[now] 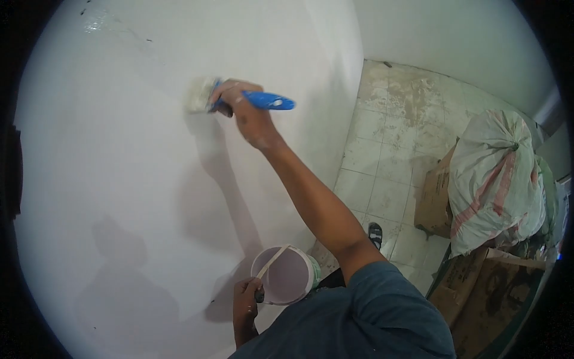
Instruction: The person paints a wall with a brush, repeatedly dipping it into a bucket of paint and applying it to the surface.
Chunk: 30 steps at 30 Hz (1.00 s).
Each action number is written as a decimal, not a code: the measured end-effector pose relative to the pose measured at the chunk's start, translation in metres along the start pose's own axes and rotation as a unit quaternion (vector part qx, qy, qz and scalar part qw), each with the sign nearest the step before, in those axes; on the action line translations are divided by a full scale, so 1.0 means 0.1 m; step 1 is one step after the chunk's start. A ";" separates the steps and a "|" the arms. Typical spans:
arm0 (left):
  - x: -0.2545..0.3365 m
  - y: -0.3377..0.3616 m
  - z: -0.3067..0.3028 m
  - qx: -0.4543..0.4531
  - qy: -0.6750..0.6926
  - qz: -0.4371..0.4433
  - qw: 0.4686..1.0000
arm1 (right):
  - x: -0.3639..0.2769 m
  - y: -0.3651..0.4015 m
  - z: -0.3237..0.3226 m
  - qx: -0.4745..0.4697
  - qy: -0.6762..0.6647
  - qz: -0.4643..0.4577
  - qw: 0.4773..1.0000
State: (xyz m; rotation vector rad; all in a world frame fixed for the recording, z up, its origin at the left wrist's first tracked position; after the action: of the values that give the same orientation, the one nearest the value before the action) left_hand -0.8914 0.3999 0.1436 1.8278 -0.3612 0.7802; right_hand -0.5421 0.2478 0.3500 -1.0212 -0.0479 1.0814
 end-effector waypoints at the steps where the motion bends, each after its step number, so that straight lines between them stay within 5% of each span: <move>1: 0.00 0.00 0.00 -0.007 0.010 0.002 1.000 | 0.03 0.02 -0.01 -0.003 0.002 0.008 1.000; 3: -0.03 0.00 0.00 -0.013 0.020 -0.002 1.000 | 0.40 0.50 -0.25 0.016 0.026 0.062 0.998; 6: -0.09 -0.08 -0.01 0.008 0.006 -0.018 1.000 | 1.36 2.20 -1.15 0.094 0.080 0.221 0.968; 10: -0.21 -0.12 -0.02 -0.009 0.023 -0.033 0.999 | 1.55 3.05 -1.49 0.131 0.132 0.293 0.938; 14: -0.07 -0.03 -0.04 0.035 0.007 -0.004 0.999 | 0.97 1.42 -0.57 0.008 0.116 0.243 0.963; 18: -0.12 -0.06 0.00 0.028 0.059 -0.012 0.998 | 0.00 0.14 -0.04 0.014 -0.063 0.060 0.996; 20: -0.05 -0.07 0.03 0.023 0.036 -0.018 0.999 | 0.26 0.33 -0.15 0.000 0.000 0.104 0.995; 25: -0.01 -0.09 0.09 0.023 0.046 -0.025 0.998 | 1.48 2.69 -1.61 0.106 0.122 0.271 0.949; 28: 0.10 -0.01 0.09 0.040 0.042 -0.024 0.998 | 1.35 2.66 -1.33 0.161 0.078 0.265 0.948; 30: 0.18 0.08 0.13 0.050 0.041 -0.021 0.998 | 0.99 1.78 -0.74 0.090 0.102 0.201 0.970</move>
State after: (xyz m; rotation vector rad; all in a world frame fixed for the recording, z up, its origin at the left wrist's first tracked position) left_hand -0.8783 0.3868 0.1580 1.8839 -0.2337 0.8543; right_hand -0.5804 0.2872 0.1400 -0.9946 0.4331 1.3124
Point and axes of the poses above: each hand's wrist, its own y-axis away from the middle knuckle, its own z-axis out of the palm, x = y × z, the point moved 10 cm from there along -y, towards the middle knuckle, and after that the axes turned 10 degrees about -z, right-handed, at the moved point
